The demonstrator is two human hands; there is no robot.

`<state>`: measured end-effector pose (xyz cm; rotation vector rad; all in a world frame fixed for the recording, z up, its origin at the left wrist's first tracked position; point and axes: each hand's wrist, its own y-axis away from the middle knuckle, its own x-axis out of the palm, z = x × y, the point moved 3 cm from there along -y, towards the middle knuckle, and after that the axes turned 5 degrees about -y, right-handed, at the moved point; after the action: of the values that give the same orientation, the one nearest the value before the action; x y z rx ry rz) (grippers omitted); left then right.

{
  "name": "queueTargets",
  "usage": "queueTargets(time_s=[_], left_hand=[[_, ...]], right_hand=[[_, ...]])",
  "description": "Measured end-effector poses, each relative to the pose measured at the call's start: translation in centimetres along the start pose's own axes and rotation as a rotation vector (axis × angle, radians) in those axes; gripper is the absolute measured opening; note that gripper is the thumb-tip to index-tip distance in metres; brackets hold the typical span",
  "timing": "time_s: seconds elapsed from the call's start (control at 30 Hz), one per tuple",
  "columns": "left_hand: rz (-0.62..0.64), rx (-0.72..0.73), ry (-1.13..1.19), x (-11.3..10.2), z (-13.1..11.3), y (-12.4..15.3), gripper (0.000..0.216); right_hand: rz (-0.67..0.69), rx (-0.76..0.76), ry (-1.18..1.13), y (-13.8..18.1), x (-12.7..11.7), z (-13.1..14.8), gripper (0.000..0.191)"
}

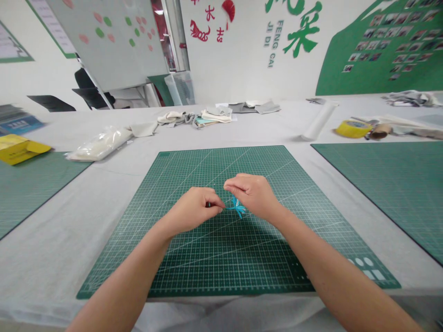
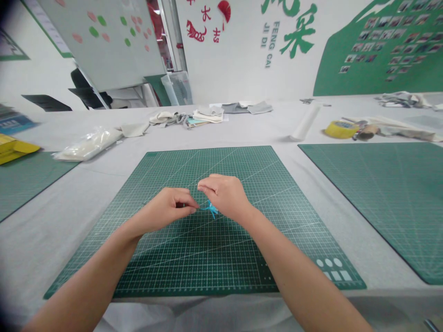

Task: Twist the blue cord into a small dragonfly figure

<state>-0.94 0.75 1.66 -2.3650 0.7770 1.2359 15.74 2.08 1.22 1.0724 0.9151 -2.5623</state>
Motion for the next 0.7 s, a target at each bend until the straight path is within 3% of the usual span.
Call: queueTargets(time_s=[0.23,0.4,0.57,0.7], left_hand=[[0.095,0.099,0.014,-0.2,-0.4,0.4,0.019],[0.097,0.136,0.118,-0.8,-0.8,0.5,0.015],[0.065,0.175,0.228,-1.2,-1.1,0.6,0.013],[-0.075,0.114,0.264,-1.5,-0.8,0.6,0.012]], right_hand=[[0.191,0.157,-0.266,-0.5,0.1,-1.6,0.015],[0.263,0.311,-0.531,-0.5,0.4,-2.6,0.015],[0.402,0.429,-0.804,-0.3,1.1,-2.8,0.018],[0.394,0.481,-0.846,-0.2,1.8,-3.2,0.023]])
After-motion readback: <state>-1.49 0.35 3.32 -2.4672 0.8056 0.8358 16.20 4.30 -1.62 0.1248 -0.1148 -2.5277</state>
